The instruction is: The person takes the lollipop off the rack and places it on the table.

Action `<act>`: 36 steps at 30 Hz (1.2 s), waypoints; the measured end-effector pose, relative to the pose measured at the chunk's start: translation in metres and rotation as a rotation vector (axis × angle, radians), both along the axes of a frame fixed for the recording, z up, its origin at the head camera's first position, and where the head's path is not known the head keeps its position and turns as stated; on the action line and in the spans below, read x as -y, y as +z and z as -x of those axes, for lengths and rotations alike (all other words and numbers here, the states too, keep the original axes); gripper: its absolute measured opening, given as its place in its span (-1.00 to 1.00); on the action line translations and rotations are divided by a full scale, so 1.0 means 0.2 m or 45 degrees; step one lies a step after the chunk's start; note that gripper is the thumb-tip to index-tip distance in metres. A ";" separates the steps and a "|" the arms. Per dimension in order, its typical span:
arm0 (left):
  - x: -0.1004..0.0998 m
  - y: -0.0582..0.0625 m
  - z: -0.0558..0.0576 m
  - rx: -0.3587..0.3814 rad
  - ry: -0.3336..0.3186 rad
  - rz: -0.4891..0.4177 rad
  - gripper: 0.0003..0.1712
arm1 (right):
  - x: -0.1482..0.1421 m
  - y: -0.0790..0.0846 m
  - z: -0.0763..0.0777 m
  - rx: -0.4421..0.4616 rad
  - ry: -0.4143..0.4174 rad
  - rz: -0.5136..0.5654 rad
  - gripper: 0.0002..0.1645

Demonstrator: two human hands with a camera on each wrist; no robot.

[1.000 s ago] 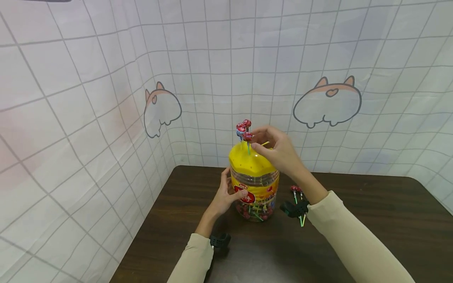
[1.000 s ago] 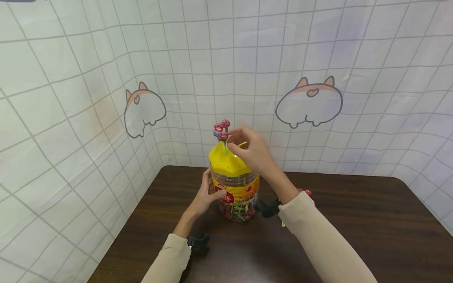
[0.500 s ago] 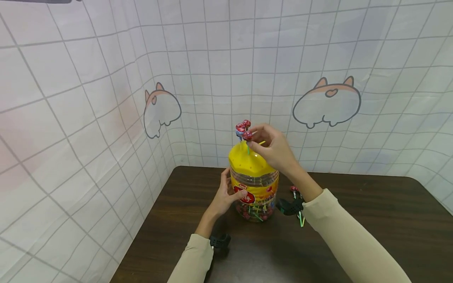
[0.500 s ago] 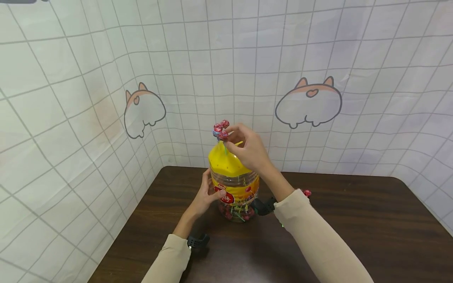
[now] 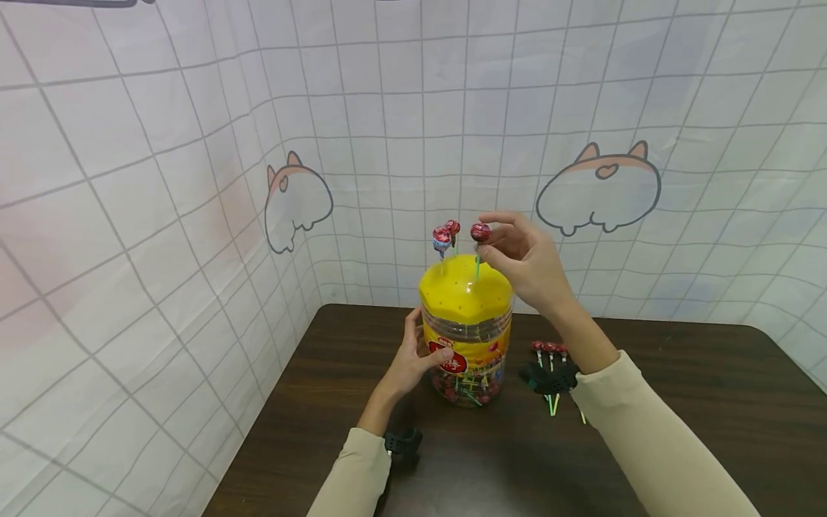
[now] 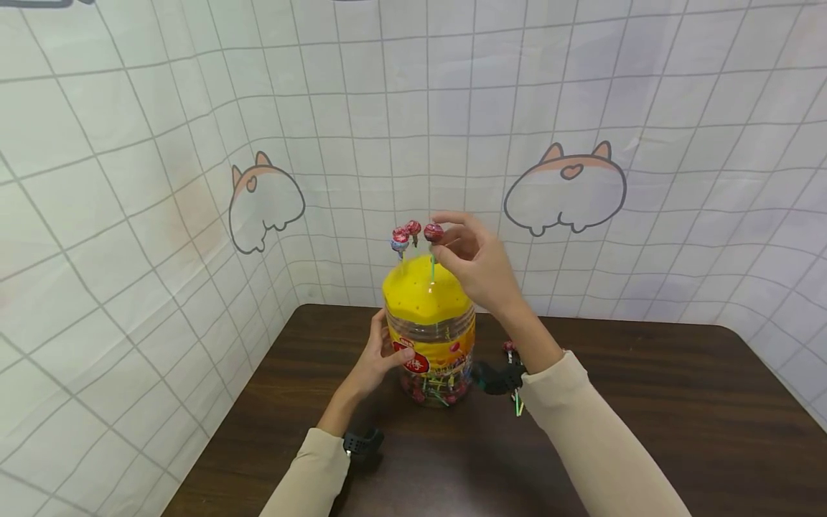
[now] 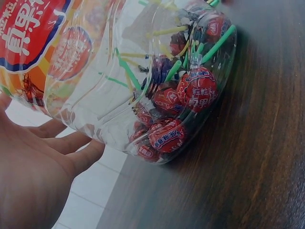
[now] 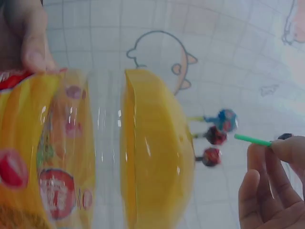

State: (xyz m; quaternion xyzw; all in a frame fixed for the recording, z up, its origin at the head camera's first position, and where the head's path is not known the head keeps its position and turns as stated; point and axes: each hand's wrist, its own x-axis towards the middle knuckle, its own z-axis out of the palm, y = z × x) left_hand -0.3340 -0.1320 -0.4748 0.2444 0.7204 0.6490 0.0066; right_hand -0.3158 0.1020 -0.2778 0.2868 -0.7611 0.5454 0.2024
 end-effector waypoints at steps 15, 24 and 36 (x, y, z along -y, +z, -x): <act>0.00 -0.01 0.01 -0.009 0.007 0.003 0.08 | -0.37 -0.10 -0.04 0.056 0.023 0.100 -0.55; 0.00 -0.01 0.01 -0.019 0.000 0.003 0.06 | -0.52 -0.21 -0.07 0.134 -0.004 0.110 -0.57; 0.00 0.00 0.00 -0.006 -0.012 -0.006 0.09 | -0.69 -0.43 -0.11 0.289 -0.088 0.047 -0.54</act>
